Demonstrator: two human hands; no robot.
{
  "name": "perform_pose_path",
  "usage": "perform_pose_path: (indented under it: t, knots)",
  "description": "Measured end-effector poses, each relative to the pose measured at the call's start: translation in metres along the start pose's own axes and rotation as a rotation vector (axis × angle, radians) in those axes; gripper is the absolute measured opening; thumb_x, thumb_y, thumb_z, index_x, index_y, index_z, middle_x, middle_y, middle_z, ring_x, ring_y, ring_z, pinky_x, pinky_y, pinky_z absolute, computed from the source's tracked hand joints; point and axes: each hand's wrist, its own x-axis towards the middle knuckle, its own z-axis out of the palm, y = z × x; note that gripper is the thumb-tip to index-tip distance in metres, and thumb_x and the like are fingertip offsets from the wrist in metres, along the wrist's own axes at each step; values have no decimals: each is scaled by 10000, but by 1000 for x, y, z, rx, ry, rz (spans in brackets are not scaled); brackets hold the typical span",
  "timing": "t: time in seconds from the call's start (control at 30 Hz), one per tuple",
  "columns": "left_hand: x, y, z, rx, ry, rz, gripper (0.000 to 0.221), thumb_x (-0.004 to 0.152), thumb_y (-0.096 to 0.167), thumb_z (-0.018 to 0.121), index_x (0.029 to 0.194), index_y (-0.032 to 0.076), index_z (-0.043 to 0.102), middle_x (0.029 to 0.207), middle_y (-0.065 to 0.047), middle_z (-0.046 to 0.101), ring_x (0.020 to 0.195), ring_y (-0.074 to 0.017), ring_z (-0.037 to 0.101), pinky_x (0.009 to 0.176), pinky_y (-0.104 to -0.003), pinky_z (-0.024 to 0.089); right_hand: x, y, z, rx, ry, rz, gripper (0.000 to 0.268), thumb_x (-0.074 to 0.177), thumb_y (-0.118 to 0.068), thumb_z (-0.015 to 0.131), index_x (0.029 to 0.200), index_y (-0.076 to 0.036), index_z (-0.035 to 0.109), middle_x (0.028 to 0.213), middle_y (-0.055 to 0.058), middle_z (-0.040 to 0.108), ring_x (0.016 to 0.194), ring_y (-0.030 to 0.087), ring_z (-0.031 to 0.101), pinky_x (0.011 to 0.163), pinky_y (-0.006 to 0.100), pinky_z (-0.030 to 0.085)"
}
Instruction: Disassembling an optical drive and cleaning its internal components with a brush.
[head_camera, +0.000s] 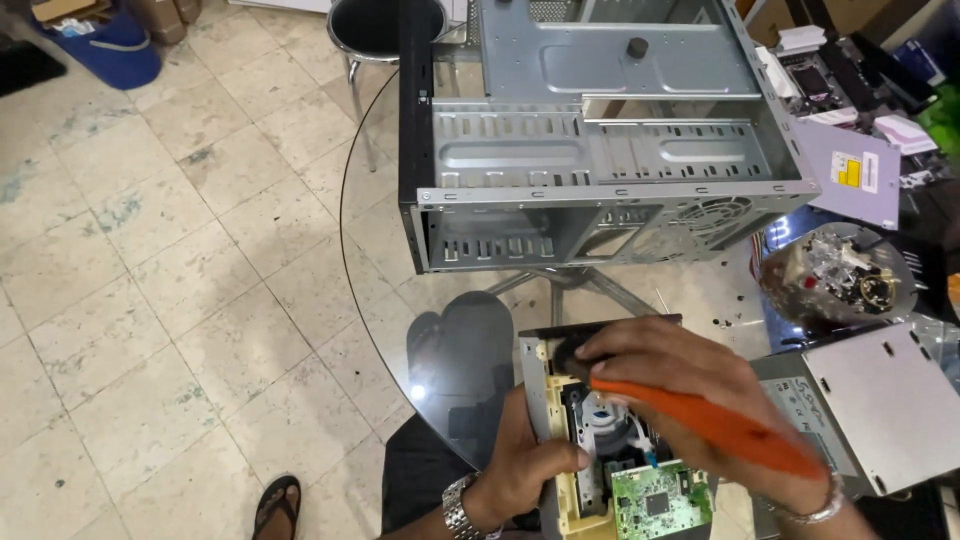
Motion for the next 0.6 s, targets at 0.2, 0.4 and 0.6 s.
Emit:
perform_pose_path:
  t: [0.2, 0.4, 0.6]
  knots:
    - [7, 10, 2, -15, -75, 73, 388, 682, 181, 769, 1031, 36, 680, 869, -22, 712, 797, -170, 667, 714, -351, 529, 3, -11, -10, 70, 30, 127, 243, 960, -132, 626, 1189, -111, 705, 1218, 110, 748, 1196, 301, 751, 1042, 431, 618]
    - [6, -16, -17, -14, 20, -17, 572, 643, 116, 780, 1175, 5, 601, 1010, -104, 699, 938, -257, 677, 785, -417, 552, -12, 12, -27, -189, 95, 168, 220, 921, -136, 634, 1105, -52, 719, 1141, 127, 771, 1099, 299, 766, 991, 416, 645]
    - [4, 3, -9, -61, -38, -21, 615, 645, 110, 766, 1230, -14, 625, 1012, -89, 725, 919, -231, 692, 793, -396, 563, -24, 13, -28, 22, 77, 237, 251, 975, -121, 571, 1184, -114, 710, 1215, 128, 754, 1172, 298, 762, 1048, 465, 617]
